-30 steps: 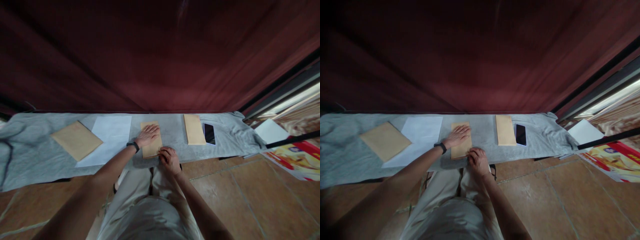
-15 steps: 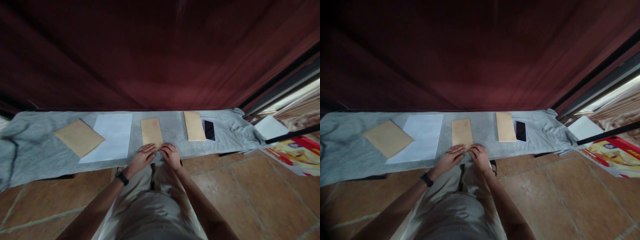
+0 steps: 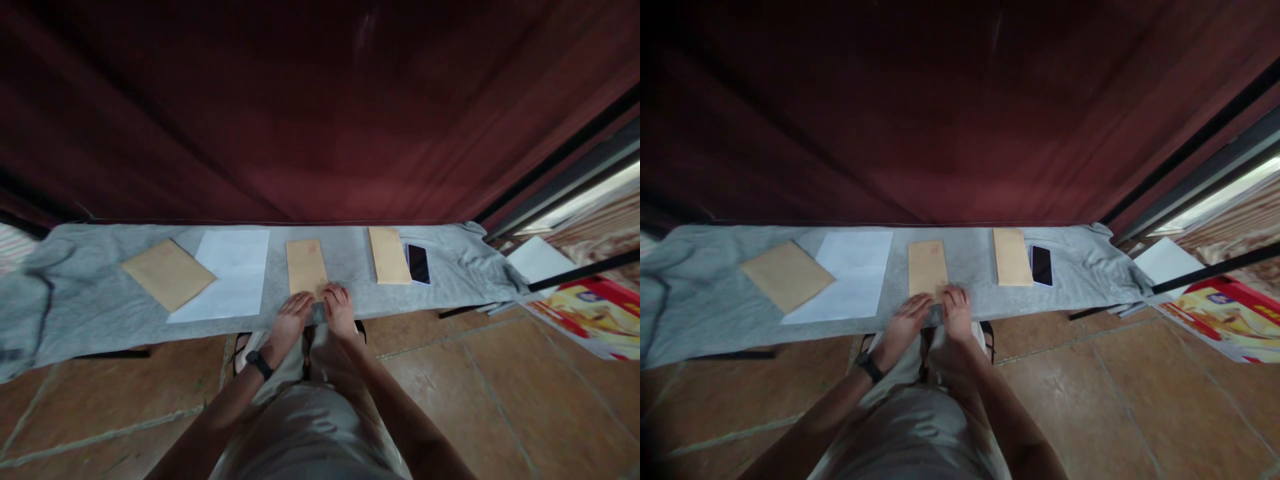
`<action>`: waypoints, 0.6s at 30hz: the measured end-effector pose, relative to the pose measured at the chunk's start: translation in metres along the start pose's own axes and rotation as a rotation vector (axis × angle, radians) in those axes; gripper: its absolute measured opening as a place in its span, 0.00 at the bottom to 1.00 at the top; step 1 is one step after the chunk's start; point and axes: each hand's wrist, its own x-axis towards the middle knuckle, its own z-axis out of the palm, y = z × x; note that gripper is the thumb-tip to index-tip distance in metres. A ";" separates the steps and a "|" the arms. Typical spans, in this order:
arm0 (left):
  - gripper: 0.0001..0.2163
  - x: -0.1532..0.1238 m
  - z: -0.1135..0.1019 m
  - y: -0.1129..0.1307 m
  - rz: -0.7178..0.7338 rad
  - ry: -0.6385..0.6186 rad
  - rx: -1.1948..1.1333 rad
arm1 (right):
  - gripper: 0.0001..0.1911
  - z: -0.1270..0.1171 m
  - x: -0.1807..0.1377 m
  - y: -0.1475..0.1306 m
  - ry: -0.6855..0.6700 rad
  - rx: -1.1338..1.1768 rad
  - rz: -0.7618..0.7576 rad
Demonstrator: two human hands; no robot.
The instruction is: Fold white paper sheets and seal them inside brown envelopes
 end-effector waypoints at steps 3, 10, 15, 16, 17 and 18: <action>0.21 -0.010 0.001 0.003 0.005 0.013 0.042 | 0.21 0.007 -0.010 -0.011 -0.076 0.024 -0.123; 0.20 -0.027 -0.010 0.004 -0.122 0.060 0.097 | 0.27 0.006 -0.025 -0.004 -0.103 -0.062 -0.124; 0.17 -0.018 -0.014 0.003 -0.297 0.074 0.036 | 0.26 0.001 -0.024 0.001 -0.093 -0.056 -0.098; 0.16 -0.013 -0.014 0.002 -0.325 0.080 0.026 | 0.26 0.002 -0.023 -0.001 -0.089 -0.060 -0.085; 0.16 -0.006 -0.013 0.001 -0.349 0.088 0.018 | 0.26 0.003 -0.021 -0.004 -0.084 -0.068 -0.071; 0.17 0.001 -0.013 0.000 -0.368 0.098 0.014 | 0.25 0.005 -0.020 -0.008 -0.079 -0.079 -0.053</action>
